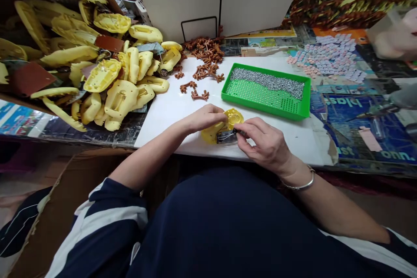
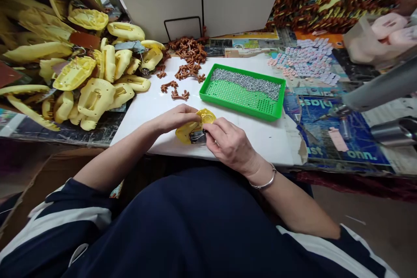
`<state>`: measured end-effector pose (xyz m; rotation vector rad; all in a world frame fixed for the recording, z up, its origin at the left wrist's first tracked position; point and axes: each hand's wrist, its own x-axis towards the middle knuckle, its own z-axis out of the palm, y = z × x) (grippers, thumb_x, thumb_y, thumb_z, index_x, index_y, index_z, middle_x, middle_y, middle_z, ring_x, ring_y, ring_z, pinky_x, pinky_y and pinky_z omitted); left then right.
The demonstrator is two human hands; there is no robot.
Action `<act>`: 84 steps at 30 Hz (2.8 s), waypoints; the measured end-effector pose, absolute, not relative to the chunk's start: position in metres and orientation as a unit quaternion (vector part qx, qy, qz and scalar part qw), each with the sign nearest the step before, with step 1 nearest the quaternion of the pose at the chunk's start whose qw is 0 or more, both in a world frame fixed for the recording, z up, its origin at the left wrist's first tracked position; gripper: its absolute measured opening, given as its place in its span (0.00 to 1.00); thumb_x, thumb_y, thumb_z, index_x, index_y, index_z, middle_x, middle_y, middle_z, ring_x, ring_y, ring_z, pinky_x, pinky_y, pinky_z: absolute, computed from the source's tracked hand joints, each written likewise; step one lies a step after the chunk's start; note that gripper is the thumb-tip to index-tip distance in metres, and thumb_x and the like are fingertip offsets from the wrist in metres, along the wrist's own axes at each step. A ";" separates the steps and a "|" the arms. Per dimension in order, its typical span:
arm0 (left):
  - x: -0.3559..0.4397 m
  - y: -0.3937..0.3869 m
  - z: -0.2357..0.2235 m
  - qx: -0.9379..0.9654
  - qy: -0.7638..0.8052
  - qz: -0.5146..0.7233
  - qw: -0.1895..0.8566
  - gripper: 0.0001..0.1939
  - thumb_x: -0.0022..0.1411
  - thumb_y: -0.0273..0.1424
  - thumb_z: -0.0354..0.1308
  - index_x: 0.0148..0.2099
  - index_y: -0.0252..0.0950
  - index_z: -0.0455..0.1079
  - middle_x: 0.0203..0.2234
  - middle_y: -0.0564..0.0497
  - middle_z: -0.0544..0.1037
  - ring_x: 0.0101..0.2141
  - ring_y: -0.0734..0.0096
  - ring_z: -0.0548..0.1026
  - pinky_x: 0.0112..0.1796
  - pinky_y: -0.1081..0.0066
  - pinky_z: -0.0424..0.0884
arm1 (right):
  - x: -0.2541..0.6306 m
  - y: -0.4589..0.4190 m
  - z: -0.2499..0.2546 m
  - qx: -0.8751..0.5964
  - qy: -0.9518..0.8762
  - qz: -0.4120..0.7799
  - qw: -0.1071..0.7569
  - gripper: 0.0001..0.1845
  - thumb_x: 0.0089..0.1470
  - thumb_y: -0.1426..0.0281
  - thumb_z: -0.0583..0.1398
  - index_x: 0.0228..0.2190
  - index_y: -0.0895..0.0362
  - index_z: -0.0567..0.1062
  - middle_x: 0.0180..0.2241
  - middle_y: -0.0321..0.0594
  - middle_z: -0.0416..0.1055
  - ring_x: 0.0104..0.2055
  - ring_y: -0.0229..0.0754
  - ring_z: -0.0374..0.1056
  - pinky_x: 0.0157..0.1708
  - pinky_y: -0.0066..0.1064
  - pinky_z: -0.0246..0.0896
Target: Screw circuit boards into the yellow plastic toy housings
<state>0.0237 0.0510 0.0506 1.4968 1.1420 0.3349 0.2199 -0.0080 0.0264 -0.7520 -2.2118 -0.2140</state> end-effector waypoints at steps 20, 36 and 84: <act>0.051 -0.007 0.024 0.934 0.274 0.113 -0.199 0.16 0.69 0.16 0.45 0.36 0.31 0.73 0.27 0.47 0.73 0.31 0.64 0.72 0.27 0.65 0.55 | 0.220 0.035 0.025 -0.464 -0.792 0.152 0.367 0.04 0.48 0.74 0.57 0.25 0.54 0.68 0.25 0.37 0.72 0.24 0.37 0.62 0.26 0.30 0.59; 0.081 0.009 0.042 0.932 0.342 -0.029 -0.118 0.16 0.59 0.10 0.45 0.30 0.28 0.72 0.24 0.40 0.76 0.25 0.62 0.73 0.23 0.68 0.48 | 0.218 0.056 0.034 -0.465 -0.792 0.196 0.344 0.04 0.45 0.75 0.58 0.24 0.55 0.69 0.24 0.35 0.71 0.24 0.36 0.62 0.27 0.30 0.57; 0.022 -0.013 -0.019 0.427 0.446 0.625 0.476 0.11 0.47 0.27 0.62 0.35 0.39 0.69 0.31 0.55 0.77 0.33 0.74 0.75 0.33 0.77 0.72 | 0.216 0.078 0.032 -0.432 -0.887 0.102 0.126 0.09 0.54 0.73 0.57 0.26 0.58 0.77 0.27 0.44 0.75 0.28 0.40 0.65 0.31 0.33 0.58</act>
